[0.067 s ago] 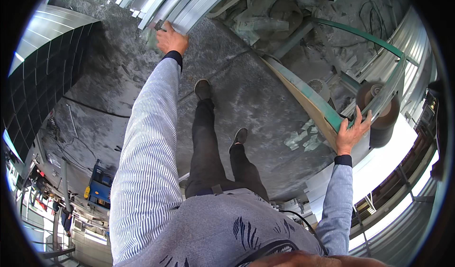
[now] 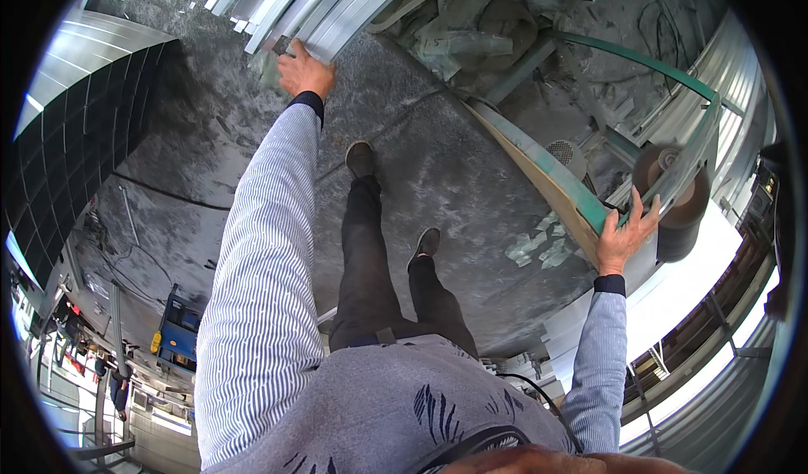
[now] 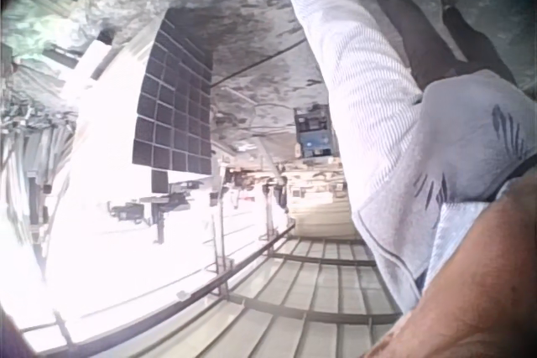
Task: The person repeatedly picks up long silver metal profiles from a pile, carries them to a machine, places them on the machine's surface, and returns to the pile. The cycle repeats multiple times with no visible cutting or further processing shown.
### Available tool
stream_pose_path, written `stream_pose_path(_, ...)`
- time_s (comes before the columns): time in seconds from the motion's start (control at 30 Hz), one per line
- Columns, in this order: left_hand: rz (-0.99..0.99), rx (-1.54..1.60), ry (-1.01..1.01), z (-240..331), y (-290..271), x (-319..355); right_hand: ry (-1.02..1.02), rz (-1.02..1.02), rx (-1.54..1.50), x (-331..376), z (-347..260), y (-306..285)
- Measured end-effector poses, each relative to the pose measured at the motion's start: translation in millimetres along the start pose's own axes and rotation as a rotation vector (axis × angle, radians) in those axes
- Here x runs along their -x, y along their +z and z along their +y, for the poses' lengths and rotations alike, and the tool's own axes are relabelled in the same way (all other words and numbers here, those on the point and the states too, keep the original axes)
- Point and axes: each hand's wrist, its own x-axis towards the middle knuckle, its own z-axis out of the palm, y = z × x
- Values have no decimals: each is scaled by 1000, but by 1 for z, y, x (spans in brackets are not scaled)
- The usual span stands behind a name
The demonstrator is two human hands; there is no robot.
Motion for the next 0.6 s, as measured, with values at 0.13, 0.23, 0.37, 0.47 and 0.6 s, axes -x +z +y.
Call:
stream_pose_path(0.13,-28,-23,-20,3,-1,-2,-2,10,4,0,0,-1)
stream_pose_path(0.23,-8,-76,1,2,0,5,-6,16,-24,0,1,-2)
stream_pose_path(0.37,26,-121,45,2,-3,15,8,5,-2,0,0,-3)
stream_pose_path(0.47,-22,-121,24,3,-11,18,10,11,-7,0,0,-3)
stream_pose_path(0.6,-47,-161,82,-1,-33,21,7,28,-10,1,2,-2)
